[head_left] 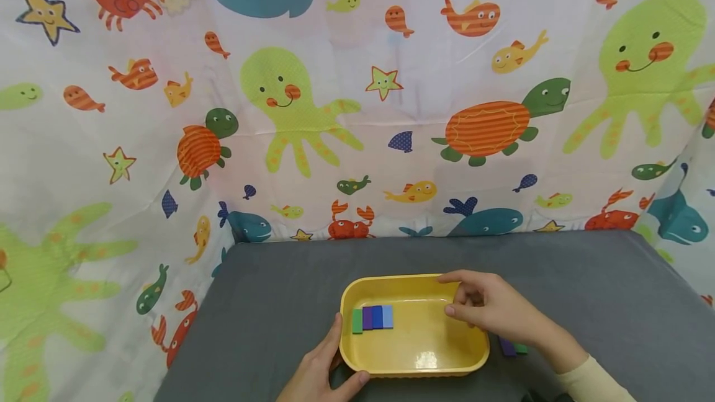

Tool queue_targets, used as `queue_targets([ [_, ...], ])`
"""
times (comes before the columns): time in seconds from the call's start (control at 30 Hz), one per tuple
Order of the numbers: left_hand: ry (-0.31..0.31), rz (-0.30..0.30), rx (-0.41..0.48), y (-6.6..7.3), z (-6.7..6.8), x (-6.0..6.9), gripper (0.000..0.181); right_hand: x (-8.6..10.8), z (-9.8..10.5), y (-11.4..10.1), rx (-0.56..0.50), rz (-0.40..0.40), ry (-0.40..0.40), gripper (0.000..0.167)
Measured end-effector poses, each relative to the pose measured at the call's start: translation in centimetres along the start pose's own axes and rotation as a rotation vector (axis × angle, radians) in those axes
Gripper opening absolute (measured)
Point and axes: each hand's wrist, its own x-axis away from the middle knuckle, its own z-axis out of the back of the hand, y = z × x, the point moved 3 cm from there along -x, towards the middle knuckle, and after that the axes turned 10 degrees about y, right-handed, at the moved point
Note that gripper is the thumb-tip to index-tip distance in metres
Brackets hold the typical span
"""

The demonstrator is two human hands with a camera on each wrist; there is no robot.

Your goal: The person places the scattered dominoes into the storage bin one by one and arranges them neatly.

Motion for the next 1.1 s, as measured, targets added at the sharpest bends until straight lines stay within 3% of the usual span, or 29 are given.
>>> queue_targets([
  [0.67,0.004,-0.005,0.005,0.0,0.1,0.0,0.112,2.7,3.1,2.9,0.016,-0.062,0.058,0.059],
  [0.73,0.006,-0.002,0.004,0.0,0.0,-0.1,0.112,2.9,3.6,3.5,0.029,-0.079,0.068,0.059],
  [0.77,0.006,0.0,0.003,0.1,0.0,-0.1,0.113,2.7,4.0,5.8,0.019,-0.037,0.065,0.06],
  [0.9,0.006,0.011,0.0,0.1,0.0,0.0,0.113,3.0,4.7,6.8,0.068,-0.069,0.091,0.057],
  [0.97,0.004,0.019,-0.001,0.1,0.0,0.1,0.114,3.3,5.0,7.0,0.079,-0.068,0.106,0.055],
  [1.0,0.002,0.021,0.001,0.1,0.0,0.2,0.114,3.7,5.0,5.1,0.1,-0.121,0.118,0.054],
  [1.1,0.002,0.021,0.006,0.1,-0.1,0.2,0.114,4.1,5.4,5.6,0.105,-0.124,0.128,0.053],
])
